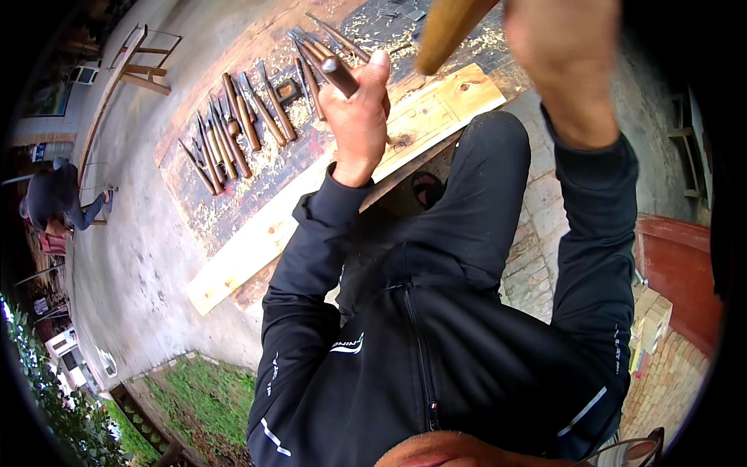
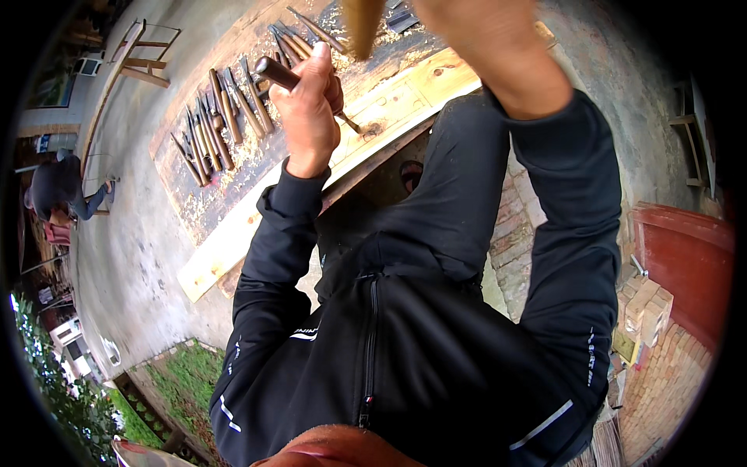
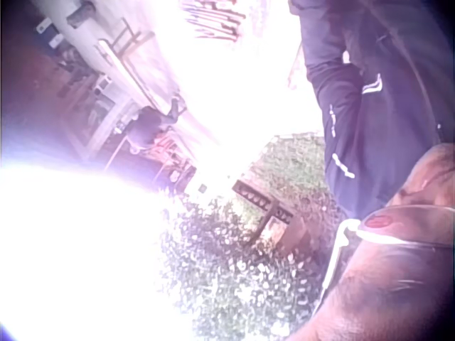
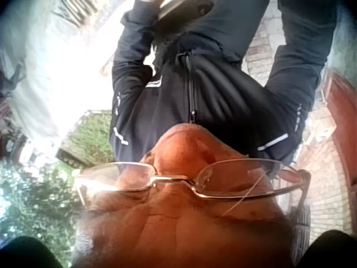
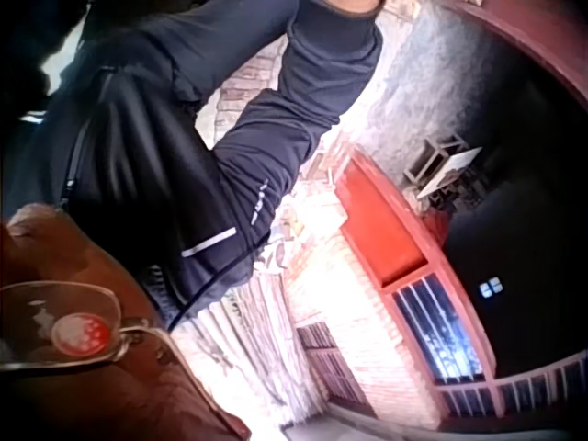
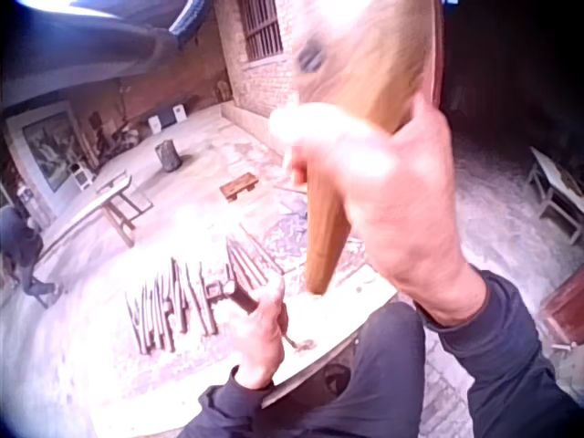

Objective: The person carves circular patterns into a wood plank using a chisel and a wooden mallet. They hammer the chisel along the drawn outlines, pick up different chisels from the table, and carve out segments of wood.

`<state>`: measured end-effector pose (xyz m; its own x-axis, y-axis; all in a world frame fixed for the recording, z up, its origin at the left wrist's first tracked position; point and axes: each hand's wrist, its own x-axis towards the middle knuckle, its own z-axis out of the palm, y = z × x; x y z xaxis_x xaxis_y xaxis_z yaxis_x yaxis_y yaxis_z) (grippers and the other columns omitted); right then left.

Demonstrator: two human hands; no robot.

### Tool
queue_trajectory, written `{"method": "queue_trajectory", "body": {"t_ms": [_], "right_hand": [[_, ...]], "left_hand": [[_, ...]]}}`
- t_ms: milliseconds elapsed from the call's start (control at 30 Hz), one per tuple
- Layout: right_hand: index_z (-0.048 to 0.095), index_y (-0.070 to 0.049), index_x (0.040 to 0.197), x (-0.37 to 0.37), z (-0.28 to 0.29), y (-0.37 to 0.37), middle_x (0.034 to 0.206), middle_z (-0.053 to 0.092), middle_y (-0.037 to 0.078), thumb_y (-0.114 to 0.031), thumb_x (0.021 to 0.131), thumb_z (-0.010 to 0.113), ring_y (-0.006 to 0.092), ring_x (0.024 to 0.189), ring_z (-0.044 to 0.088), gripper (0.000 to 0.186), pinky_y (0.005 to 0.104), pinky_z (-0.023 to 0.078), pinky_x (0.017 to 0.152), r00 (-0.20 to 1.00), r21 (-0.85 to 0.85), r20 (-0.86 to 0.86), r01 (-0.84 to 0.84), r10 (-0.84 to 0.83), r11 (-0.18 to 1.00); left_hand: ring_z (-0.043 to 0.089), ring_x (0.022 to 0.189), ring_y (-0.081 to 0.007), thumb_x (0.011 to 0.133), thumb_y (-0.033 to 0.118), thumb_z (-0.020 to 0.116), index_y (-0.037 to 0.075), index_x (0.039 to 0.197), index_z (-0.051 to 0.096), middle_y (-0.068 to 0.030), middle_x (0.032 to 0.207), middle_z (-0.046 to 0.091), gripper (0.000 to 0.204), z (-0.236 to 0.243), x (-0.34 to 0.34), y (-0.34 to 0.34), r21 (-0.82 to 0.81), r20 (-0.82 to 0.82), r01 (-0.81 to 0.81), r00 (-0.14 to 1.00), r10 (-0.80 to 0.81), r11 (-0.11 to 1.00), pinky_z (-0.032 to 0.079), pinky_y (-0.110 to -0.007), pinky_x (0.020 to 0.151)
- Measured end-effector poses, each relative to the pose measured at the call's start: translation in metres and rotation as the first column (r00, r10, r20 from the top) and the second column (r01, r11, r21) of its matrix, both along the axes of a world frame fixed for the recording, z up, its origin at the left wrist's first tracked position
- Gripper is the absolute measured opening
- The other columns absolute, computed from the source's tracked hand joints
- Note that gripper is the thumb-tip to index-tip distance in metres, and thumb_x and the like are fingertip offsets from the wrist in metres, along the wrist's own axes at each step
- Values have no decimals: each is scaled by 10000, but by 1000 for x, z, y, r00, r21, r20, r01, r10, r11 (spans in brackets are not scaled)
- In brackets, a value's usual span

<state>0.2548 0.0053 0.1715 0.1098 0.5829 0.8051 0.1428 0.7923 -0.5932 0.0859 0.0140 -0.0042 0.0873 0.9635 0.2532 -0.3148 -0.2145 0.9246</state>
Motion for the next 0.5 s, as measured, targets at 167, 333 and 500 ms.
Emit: {"method": "queue_trajectory", "body": {"t_ms": [167, 333, 500], "right_hand": [[688, -30, 1007, -15, -35, 4, 829, 676, 155, -32, 746, 678, 362, 762, 691, 260, 449, 545, 650, 496, 505, 692, 188, -525, 843], [678, -17, 1017, -14, -39, -6, 849, 675, 167, -50, 730, 691, 396, 779, 678, 288, 476, 533, 652, 539, 327, 751, 198, -381, 924], [689, 1, 1177, -6, -37, -3, 970, 712, 214, -52, 697, 687, 410, 888, 688, 484, 470, 553, 803, 617, 247, 688, 298, -383, 922]], "left_hand": [[328, 460, -75, 987, 172, 687, 86, 627, 515, 35, 543, 407, 408, 8, -10, -6, -23, -60, 115, 991, -116, 993, 225, -272, 458], [326, 525, -82, 1007, 195, 673, 86, 622, 456, 31, 591, 404, 455, 0, -35, 8, -67, -225, 548, 806, -547, 834, 228, -277, 513], [283, 432, -84, 1028, 253, 654, 124, 605, 431, 34, 515, 357, 495, 0, -13, 3, -39, 14, 199, 980, -199, 979, 200, -285, 439]]}}
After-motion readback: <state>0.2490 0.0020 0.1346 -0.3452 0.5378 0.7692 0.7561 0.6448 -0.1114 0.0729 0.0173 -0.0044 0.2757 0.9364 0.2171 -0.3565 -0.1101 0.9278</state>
